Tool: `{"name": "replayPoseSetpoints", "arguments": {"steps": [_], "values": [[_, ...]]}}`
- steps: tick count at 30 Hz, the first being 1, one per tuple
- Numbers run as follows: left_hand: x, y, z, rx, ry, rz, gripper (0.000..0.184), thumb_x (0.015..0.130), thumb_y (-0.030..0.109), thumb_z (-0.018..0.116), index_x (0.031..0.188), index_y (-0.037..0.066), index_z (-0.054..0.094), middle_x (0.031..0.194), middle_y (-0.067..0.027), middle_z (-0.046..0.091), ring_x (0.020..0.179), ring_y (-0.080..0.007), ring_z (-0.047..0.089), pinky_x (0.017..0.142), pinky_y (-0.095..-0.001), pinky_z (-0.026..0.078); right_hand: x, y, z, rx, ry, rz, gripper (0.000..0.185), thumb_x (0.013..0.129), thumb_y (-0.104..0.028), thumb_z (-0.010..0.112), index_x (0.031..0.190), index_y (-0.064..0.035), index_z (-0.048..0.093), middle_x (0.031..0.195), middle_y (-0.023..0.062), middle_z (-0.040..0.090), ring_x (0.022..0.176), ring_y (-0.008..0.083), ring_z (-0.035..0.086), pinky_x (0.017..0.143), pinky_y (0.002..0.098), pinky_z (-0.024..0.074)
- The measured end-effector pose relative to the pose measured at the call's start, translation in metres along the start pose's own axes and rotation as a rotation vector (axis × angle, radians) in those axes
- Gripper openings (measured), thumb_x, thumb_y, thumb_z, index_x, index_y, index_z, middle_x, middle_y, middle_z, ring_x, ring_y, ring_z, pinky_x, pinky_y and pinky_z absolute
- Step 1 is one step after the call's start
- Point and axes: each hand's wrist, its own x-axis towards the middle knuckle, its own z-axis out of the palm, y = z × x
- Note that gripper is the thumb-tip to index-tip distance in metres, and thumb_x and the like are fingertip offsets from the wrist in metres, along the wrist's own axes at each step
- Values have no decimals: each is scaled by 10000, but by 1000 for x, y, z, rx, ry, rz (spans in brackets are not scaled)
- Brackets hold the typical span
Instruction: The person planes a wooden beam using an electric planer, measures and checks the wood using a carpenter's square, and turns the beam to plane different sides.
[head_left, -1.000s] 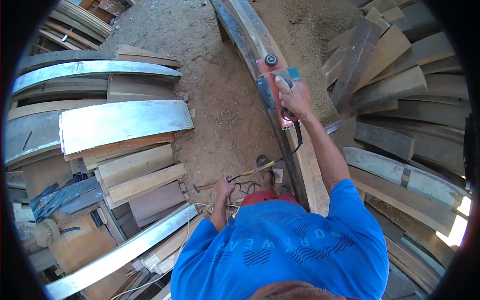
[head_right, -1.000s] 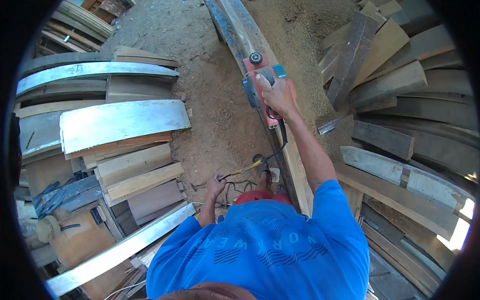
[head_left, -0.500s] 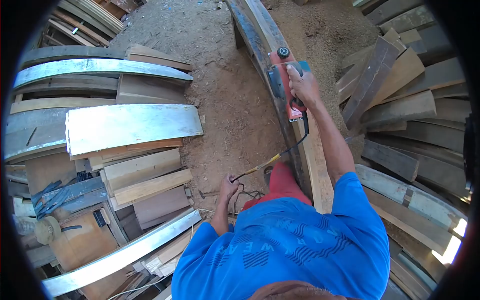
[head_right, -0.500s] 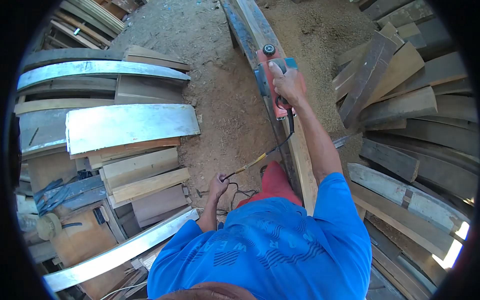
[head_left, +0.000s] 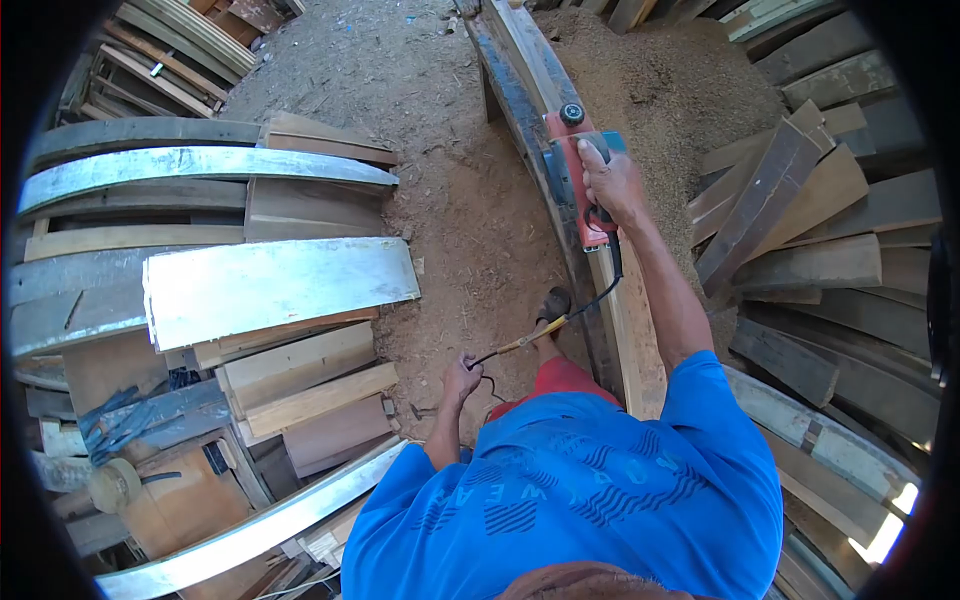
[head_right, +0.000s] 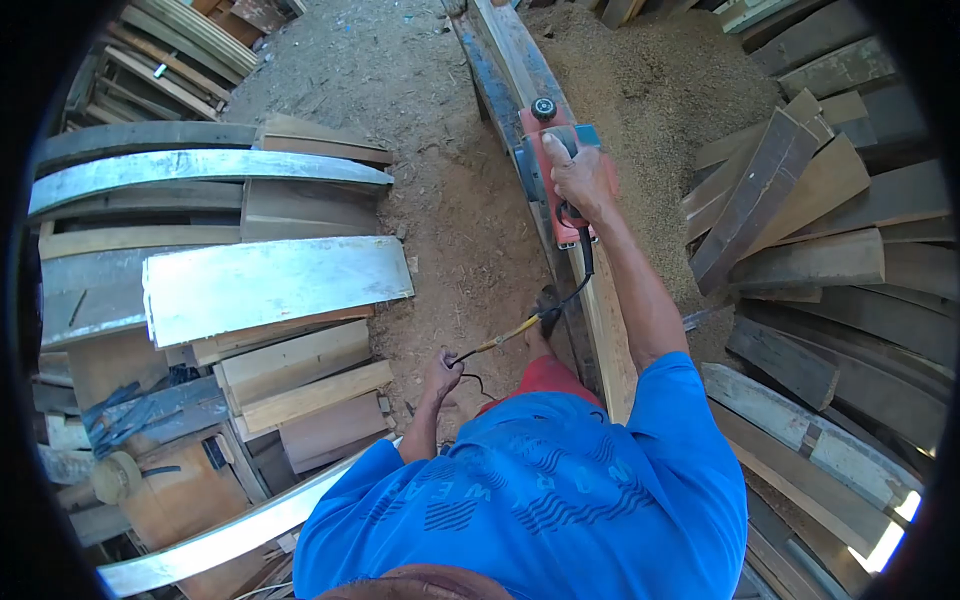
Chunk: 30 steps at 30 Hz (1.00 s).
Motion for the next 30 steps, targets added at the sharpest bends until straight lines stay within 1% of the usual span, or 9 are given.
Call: {"name": "replayPoseSetpoints", "arguments": {"steps": [2,5,11,14,15,18,24,27,30], "values": [[15,6,-8,3,-4,7,448,800,301,724,1183,73,681,948,-108,753,941,-288,725,894,-417,528,10,-11,3,-6,-5,1,518,967,-560,626,865,-52,641,661,-6,584,524,91,542,481,293,431],[20,38,-30,5,-3,8,397,815,216,737,1146,9,665,914,-104,726,828,-210,698,763,-347,554,25,-24,6,-40,-9,10,512,965,-553,630,861,-52,648,661,-1,592,534,96,551,490,294,441],[49,58,-40,26,37,21,392,816,224,722,1158,38,673,927,-126,745,859,-253,725,820,-380,558,70,-29,16,38,-23,-14,544,958,-579,617,802,-59,658,656,6,614,545,104,574,510,304,457],[68,56,-40,-122,17,16,385,827,210,716,1157,19,666,948,-141,748,870,-244,724,817,-370,558,85,-40,18,-106,9,20,563,951,-595,615,774,-62,655,648,6,616,550,103,580,516,312,460],[69,64,-46,-49,22,31,387,833,201,712,1162,5,657,965,-150,750,879,-238,722,813,-363,556,89,-41,19,-54,8,8,562,944,-596,622,760,-66,659,635,12,617,547,116,588,521,319,463],[82,80,-57,-37,-18,16,412,843,211,726,1186,0,639,936,-110,710,855,-223,686,782,-350,548,107,-49,22,-130,-1,-6,575,938,-605,626,736,-67,661,621,19,619,546,129,600,527,326,470],[109,110,-81,21,8,-3,440,817,247,719,1196,33,655,916,-106,722,857,-236,697,824,-373,538,129,-69,31,-135,-7,-2,590,937,-615,630,720,-67,650,617,19,617,540,131,599,528,331,471],[113,123,-96,33,56,20,463,806,277,717,1208,54,654,910,-98,717,874,-242,696,872,-390,518,142,-68,37,-90,25,-93,719,924,-676,566,696,0,650,599,82,621,573,218,658,575,412,514],[119,131,-108,77,54,22,469,806,303,708,1216,79,658,945,-100,728,915,-263,706,914,-417,504,154,-75,39,-107,23,-86,694,928,-666,579,725,-7,659,600,74,617,564,207,651,558,400,510]]}}
